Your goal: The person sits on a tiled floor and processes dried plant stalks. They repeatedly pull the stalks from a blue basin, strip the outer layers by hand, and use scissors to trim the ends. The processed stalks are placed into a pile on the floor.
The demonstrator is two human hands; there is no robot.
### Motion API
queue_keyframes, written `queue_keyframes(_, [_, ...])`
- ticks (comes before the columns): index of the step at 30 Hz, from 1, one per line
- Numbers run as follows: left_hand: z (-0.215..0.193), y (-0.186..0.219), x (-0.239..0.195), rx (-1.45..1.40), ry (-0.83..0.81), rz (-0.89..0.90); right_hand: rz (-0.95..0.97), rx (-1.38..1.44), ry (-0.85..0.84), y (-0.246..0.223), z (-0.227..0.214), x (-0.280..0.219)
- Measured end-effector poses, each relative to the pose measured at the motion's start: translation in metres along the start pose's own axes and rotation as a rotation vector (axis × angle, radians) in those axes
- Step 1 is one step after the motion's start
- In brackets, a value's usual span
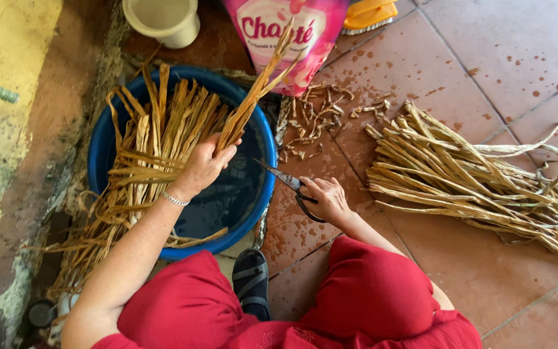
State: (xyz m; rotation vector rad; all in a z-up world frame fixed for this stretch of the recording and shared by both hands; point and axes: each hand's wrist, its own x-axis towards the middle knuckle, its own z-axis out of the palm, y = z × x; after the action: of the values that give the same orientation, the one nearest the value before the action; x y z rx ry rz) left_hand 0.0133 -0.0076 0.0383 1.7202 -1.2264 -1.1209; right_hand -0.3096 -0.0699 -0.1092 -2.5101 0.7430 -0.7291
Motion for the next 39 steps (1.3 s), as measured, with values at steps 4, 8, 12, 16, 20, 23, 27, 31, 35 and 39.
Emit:
queue_keyframes(4, [-0.003,0.0,0.001,0.025,-0.016,0.142,-0.041,-0.09,-0.108,0.004,0.022,-0.01])
queue_keyframes(8, [-0.004,0.0,0.008,0.062,-0.02,0.203,0.07,-0.319,-0.37,-0.003,0.02,0.001])
queue_keyframes(12, [0.003,-0.002,0.027,0.155,-0.139,0.136,0.288,-0.273,-0.479,-0.025,-0.003,0.041])
queue_keyframes(16, [0.046,0.002,0.042,0.444,-0.082,0.45,0.414,0.636,-0.493,-0.041,-0.007,0.076])
queue_keyframes(20, [0.094,0.012,0.034,0.547,-0.043,0.535,0.333,1.096,-0.428,-0.036,0.055,0.073])
queue_keyframes(23, [0.099,0.025,0.011,0.641,-0.073,0.582,0.25,1.232,-0.191,-0.034,0.077,0.06])
queue_keyframes(27, [0.076,0.046,-0.005,0.546,-0.014,0.596,0.606,1.248,0.095,-0.034,0.006,0.056])
queue_keyframes(31, [0.052,0.034,-0.012,0.369,0.026,0.427,0.895,1.173,0.497,-0.007,-0.107,0.035])
queue_keyframes(35, [0.046,-0.006,-0.013,0.045,-0.065,0.15,0.955,1.05,0.935,0.046,-0.185,-0.037])
queue_keyframes(39, [0.053,-0.035,-0.01,-0.057,-0.138,0.05,1.044,1.043,1.142,0.127,-0.24,-0.133])
